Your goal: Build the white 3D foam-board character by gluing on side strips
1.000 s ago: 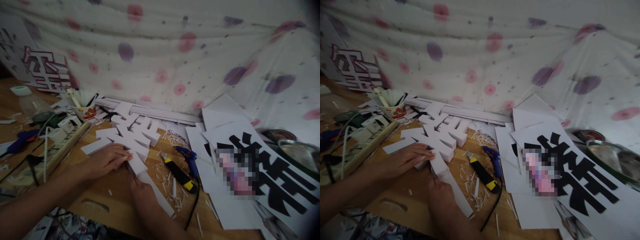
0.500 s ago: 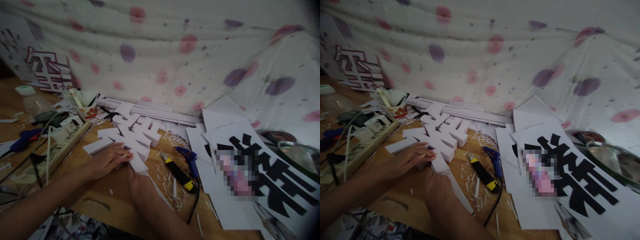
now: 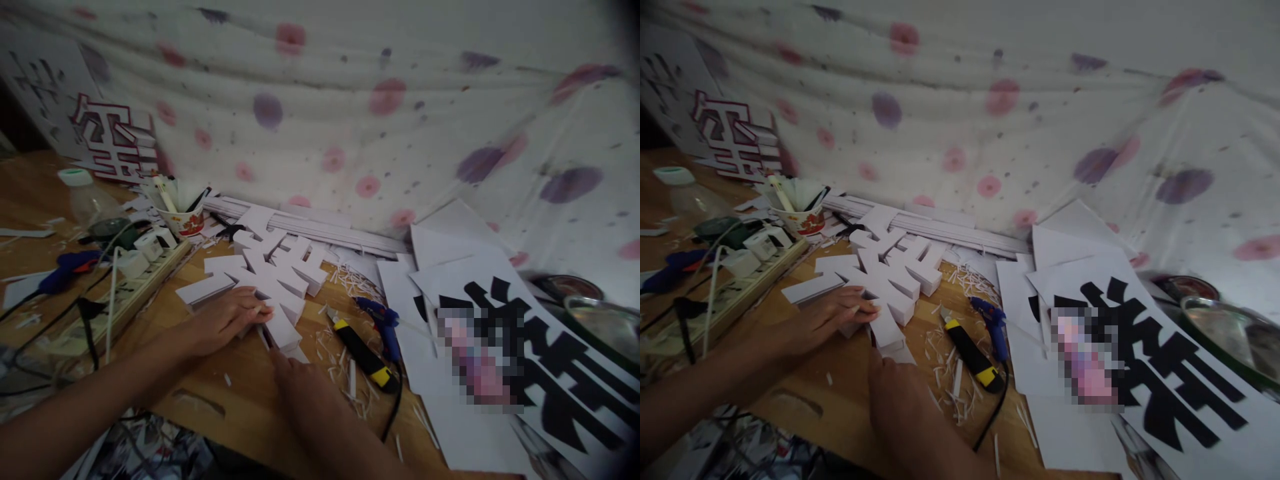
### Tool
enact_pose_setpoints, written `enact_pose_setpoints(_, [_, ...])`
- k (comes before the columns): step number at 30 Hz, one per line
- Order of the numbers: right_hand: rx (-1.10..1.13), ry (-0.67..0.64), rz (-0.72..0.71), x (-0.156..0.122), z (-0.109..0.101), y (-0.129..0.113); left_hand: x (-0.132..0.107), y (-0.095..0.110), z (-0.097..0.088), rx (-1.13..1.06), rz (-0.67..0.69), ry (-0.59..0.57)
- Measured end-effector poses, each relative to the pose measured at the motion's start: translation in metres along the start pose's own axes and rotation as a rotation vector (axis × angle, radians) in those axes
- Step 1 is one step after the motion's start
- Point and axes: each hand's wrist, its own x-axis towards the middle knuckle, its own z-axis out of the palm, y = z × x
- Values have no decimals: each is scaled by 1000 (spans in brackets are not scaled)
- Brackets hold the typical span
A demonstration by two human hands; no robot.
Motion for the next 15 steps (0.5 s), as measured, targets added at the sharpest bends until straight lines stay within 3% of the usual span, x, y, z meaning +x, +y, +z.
enact_pose_setpoints(6, [-138, -179, 19, -24, -22, 0, -1, 1, 1, 20, -1, -10])
enact_pose_setpoints(15, [-95, -239, 24, -46, -16, 14, -2, -4, 3, 62, 23, -12])
